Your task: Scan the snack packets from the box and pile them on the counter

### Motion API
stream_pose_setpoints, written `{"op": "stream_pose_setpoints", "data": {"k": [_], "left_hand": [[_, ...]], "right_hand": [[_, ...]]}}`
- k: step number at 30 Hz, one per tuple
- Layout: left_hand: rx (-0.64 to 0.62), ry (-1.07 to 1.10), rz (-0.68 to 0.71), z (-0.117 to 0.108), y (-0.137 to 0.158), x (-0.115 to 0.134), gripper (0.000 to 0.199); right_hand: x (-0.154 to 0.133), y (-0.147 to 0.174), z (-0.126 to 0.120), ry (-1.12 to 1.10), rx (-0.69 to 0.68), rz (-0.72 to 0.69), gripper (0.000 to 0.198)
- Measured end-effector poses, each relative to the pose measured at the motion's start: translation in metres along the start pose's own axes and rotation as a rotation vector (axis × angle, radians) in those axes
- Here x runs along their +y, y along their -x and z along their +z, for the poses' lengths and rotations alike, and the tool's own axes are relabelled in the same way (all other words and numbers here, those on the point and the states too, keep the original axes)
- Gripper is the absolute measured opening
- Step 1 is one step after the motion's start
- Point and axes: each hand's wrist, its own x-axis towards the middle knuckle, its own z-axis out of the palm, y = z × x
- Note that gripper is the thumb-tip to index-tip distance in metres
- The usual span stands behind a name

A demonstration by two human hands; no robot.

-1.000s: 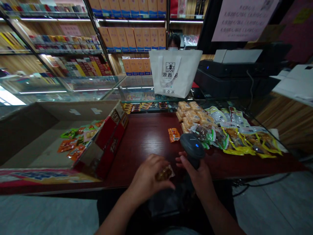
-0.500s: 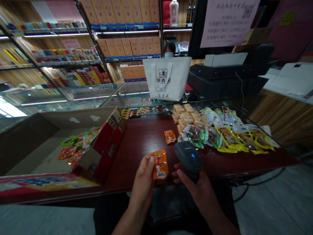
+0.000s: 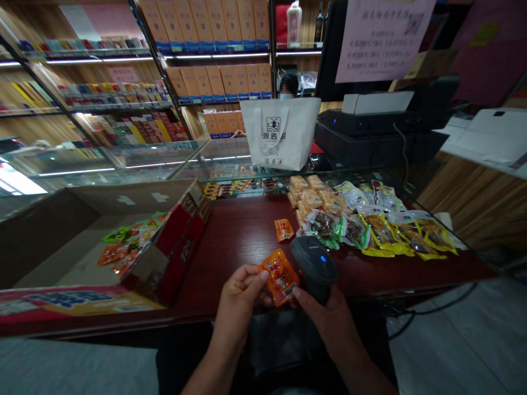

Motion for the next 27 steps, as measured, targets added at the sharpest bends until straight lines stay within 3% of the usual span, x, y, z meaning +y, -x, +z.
{"op": "stream_pose_setpoints", "data": {"k": [4,10,13,16,27], "left_hand": [[0.122,-0.036,0.163,-0.004,-0.016,0.017,0.039],[0.256,-0.157,0.377,-0.012,-0.035,0.039,0.033],[0.284,-0.224,0.446,-0.011,-0.039,0.043,0.031],[0.285,-0.281,0.48,-0.006,-0.039,0.043,0.028],[0.295,-0.372,0.489,0.006,-0.032,0.046,0.017]], "right_hand": [[-0.008,0.0,-0.008,-0.054,-0.076,0.006,0.036],[-0.014,0.012,-0.033,0.219,-0.204,0.005,0.038],[-0.011,0.021,-0.034,0.267,-0.163,0.011,0.038],[-0.008,0.026,-0.028,0.263,-0.118,-0.017,0.036],[-0.002,0.022,-0.027,0.297,-0.164,-0.037,0.034]]}}
